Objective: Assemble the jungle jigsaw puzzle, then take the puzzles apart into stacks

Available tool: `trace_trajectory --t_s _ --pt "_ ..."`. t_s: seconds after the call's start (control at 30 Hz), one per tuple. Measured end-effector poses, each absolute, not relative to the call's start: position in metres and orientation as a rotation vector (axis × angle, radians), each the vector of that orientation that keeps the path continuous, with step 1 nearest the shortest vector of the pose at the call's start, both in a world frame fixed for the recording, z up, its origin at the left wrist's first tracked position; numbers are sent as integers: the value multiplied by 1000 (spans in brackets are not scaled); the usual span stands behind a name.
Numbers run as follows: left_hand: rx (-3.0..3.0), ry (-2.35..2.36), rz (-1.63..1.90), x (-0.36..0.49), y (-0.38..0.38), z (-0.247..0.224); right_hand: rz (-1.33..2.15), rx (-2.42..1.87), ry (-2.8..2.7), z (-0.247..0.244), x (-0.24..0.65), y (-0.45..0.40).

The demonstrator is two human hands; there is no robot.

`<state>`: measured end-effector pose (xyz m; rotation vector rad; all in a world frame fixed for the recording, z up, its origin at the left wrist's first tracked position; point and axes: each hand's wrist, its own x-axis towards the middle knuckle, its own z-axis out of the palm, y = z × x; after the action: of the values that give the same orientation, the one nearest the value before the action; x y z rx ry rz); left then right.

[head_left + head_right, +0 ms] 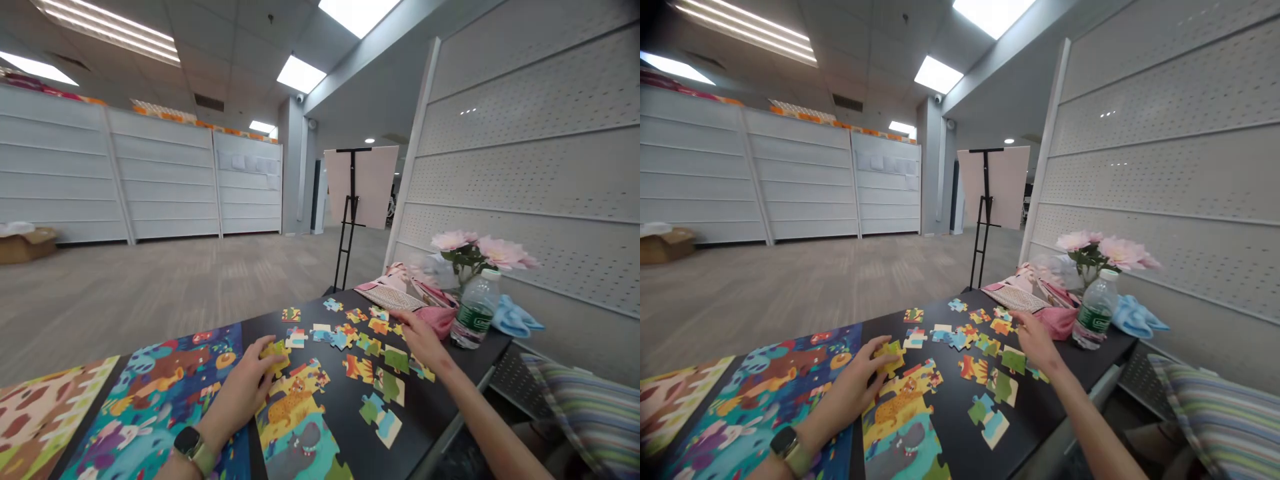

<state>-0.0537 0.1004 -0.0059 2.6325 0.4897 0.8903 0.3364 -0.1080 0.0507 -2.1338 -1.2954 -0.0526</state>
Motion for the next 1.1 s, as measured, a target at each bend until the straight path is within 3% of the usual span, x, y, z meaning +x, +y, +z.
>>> trace_trajectory --t_s 0.23,0.5,0.7,0.83,1.1 --pt "2528 482 954 -52 96 2 159 -2295 -1233 47 365 -181" --pt "2252 406 843 -45 55 45 212 -2166 -1139 47 359 -183" --pt "2312 538 490 -40 21 37 311 -1911 -1172 44 276 -163" --pt "2367 520 426 -43 25 30 776 -1615 -1237 30 191 -145" --pt "2397 401 404 -49 35 33 704 -1738 -1378 15 171 -130"
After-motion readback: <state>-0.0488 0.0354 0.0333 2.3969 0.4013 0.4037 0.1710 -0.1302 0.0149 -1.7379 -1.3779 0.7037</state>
